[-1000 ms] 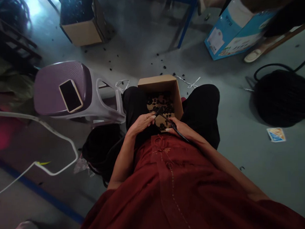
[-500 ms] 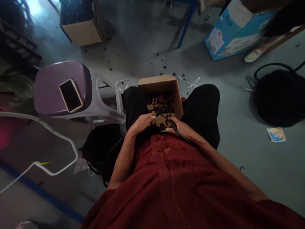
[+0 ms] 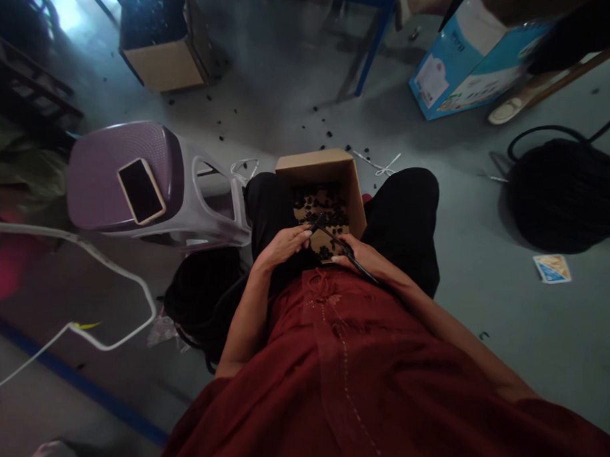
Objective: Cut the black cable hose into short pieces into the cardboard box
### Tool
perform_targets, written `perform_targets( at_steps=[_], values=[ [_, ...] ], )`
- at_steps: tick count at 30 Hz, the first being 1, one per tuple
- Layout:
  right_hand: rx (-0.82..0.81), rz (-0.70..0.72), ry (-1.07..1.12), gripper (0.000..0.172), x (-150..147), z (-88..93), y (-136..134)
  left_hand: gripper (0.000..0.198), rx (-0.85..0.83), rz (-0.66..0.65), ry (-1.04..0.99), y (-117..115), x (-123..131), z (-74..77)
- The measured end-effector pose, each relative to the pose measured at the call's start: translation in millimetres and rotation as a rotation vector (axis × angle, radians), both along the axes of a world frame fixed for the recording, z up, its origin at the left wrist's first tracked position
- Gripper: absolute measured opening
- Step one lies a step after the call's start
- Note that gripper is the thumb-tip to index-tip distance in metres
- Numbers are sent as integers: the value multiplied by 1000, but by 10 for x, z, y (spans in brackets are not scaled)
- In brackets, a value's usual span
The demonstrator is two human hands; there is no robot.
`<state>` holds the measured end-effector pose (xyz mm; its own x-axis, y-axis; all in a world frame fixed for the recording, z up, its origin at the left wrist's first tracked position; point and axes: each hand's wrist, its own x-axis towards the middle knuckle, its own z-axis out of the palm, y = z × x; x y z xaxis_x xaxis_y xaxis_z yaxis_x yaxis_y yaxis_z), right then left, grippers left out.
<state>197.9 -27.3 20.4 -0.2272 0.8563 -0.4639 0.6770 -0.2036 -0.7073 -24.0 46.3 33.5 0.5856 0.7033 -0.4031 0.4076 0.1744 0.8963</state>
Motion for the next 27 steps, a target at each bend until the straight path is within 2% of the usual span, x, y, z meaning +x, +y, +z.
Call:
perform_targets(
  at_steps=[7,17,27],
  values=[
    [5,6,-32,64,-3,-41,5,44,0,-8,-4,0,2,5],
    [-3,5,-23,62,-4,-6,9,41,0,14,2,-7,9,35],
    [-4,13,-49,62,1,-24,7,42,22,-11,-1,3,-6,-44]
  ],
)
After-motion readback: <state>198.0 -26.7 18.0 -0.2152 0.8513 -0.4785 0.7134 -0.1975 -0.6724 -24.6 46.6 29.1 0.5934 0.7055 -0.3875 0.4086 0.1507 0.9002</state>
